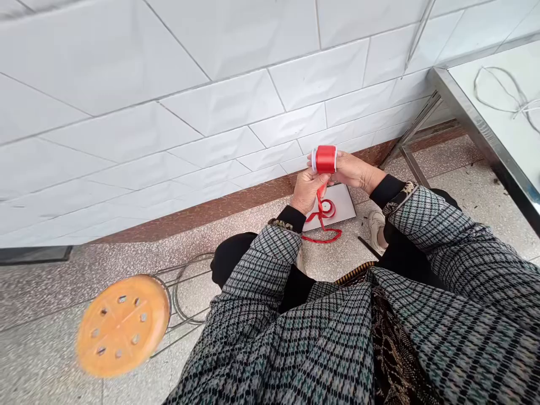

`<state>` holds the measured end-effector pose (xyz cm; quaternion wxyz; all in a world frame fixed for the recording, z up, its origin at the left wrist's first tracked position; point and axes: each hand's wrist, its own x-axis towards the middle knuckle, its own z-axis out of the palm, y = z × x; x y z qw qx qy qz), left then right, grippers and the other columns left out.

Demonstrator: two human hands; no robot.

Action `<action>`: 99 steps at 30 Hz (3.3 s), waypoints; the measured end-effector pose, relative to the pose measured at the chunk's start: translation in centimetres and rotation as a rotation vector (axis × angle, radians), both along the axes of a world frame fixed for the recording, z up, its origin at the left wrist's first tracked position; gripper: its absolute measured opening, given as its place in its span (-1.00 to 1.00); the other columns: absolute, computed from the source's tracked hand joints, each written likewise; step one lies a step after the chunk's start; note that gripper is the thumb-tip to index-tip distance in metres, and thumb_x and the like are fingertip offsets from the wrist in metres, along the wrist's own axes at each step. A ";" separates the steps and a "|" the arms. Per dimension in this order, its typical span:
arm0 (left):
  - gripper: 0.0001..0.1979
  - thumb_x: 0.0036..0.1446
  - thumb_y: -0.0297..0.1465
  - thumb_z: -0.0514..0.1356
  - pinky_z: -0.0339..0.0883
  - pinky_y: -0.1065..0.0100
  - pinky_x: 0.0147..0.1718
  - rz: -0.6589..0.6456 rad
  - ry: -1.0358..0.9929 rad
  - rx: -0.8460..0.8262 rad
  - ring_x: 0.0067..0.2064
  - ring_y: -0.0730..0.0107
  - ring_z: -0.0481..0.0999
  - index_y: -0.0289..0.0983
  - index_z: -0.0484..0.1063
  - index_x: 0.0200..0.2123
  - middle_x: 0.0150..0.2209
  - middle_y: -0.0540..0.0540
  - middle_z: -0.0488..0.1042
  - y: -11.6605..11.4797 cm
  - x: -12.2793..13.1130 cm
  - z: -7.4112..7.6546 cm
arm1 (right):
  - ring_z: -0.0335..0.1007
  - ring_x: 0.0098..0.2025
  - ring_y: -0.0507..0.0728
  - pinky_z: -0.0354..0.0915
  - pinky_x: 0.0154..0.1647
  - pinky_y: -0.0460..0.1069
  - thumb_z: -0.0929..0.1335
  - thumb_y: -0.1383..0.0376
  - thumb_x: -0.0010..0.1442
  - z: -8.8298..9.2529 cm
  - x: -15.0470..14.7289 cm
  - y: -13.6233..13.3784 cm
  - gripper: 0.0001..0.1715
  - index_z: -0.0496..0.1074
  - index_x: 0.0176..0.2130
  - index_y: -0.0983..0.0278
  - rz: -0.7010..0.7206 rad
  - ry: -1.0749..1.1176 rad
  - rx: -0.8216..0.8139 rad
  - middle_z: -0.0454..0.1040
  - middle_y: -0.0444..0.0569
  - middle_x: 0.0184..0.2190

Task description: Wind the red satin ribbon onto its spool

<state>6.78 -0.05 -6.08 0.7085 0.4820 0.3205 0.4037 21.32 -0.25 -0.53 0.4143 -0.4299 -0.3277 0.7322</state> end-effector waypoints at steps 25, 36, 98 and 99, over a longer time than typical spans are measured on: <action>-0.44 -0.11 -0.18 0.61 0.61 0.27 -0.28 -0.084 -0.090 -0.206 -0.71 0.70 0.19 -0.22 0.41 -0.16 -0.61 0.27 0.34 -0.6 -0.3 1.9 | 0.36 0.14 0.29 0.29 0.26 0.24 0.32 0.36 0.35 -0.1 3.6 1.7 -0.58 0.58 0.13 0.16 0.126 -1.128 0.972 0.56 0.09 0.03; -0.63 -0.09 -0.30 0.60 0.53 0.35 -0.21 0.067 -0.188 -0.280 -0.35 0.52 0.51 -0.27 0.48 -0.38 -0.40 0.04 0.52 -1.0 -0.1 2.5 | 0.42 0.07 0.32 0.36 0.16 0.23 0.21 0.38 0.44 0.4 6.2 2.7 -0.61 0.52 0.09 0.30 0.052 -1.463 0.969 0.58 0.17 -0.02; -0.37 -0.12 -0.22 0.61 0.21 0.45 -0.39 0.130 -0.350 -0.077 -0.46 0.55 0.29 -0.25 0.14 -0.56 -0.58 0.11 0.26 -1.8 0.5 4.0 | 0.50 -0.24 0.18 0.38 -0.10 0.06 0.29 0.33 0.24 -2.3 4.0 3.4 -0.81 0.48 -0.18 0.25 -0.332 -1.180 0.673 0.61 -0.04 -0.29; -0.37 -0.13 -0.25 0.61 0.19 0.45 -0.41 0.114 -0.370 -0.100 -0.49 0.56 0.26 -0.24 0.13 -0.55 -0.59 0.13 0.21 -1.8 0.6 3.9 | 0.50 -0.24 0.18 0.38 -0.10 0.05 0.29 0.33 0.24 -2.3 3.9 3.4 -0.82 0.48 -0.19 0.25 -0.344 -1.159 0.661 0.60 -0.05 -0.30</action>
